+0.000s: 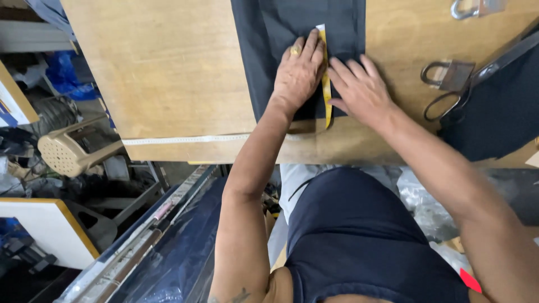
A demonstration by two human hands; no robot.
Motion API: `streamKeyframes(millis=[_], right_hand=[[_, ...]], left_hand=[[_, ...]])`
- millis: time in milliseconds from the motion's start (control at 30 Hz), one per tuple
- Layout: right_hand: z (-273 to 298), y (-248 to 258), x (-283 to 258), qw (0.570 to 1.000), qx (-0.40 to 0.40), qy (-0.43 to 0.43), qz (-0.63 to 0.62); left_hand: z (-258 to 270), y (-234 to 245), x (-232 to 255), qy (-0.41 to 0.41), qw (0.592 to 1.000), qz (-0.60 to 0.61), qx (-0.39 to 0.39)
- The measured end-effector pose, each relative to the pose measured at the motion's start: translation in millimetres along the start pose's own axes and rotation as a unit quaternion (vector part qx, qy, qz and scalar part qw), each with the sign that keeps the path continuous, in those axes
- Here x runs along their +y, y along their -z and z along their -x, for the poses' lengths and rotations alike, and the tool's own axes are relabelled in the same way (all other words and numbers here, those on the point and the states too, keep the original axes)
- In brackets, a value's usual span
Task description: The person folds and aligns pieces of dark fabric on a wooden table, then uses a measuring tape and chalk to mark measurements. They then use large shears to cut the fabric along the marked lines.
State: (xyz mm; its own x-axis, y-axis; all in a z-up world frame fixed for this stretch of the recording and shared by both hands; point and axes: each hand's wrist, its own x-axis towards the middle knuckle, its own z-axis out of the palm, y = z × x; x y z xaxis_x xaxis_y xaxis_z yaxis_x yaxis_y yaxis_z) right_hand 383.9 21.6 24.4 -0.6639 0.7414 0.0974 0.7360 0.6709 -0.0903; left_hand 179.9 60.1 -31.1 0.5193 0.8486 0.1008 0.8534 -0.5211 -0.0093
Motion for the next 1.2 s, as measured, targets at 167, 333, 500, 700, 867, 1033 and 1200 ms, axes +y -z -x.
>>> streamKeyframes(millis=[167,333,500,700,867,1033,1200], right_hand=[[74.5,19.2,-16.2,0.988,-0.052,-0.136,-0.058],[125.8,-8.2,-31.7,0.980,-0.071,-0.187,-0.010],[138.5,-18.3,-27.5,0.973,-0.040,-0.224,-0.047],[138.3,-20.5,-21.3,0.967,-0.069,-0.218,-0.112],[17.6,4.9,18.2,0.955,0.064,-0.153,-0.246],[-64.6,-23.5,51.2,0.951,0.054,-0.149,-0.265],[-93.2,-45.5,59.5,0.974,0.040,-0.113,-0.193]], left_hand=[[0.0,-6.0,1.5,0.015,0.993,-0.002,-0.119],[-3.4,-5.8,-1.9,0.007,0.987,0.008,-0.158],[-0.3,-9.1,-1.8,-0.001,0.993,-0.009,-0.116],[-0.7,-5.4,-2.0,0.001,0.988,-0.009,-0.153],[1.0,-10.8,-4.0,-0.002,0.991,0.006,-0.135],[2.4,-12.9,-4.0,-0.003,0.993,0.006,-0.117],[3.4,-14.9,-6.3,0.000,0.997,0.017,-0.080]])
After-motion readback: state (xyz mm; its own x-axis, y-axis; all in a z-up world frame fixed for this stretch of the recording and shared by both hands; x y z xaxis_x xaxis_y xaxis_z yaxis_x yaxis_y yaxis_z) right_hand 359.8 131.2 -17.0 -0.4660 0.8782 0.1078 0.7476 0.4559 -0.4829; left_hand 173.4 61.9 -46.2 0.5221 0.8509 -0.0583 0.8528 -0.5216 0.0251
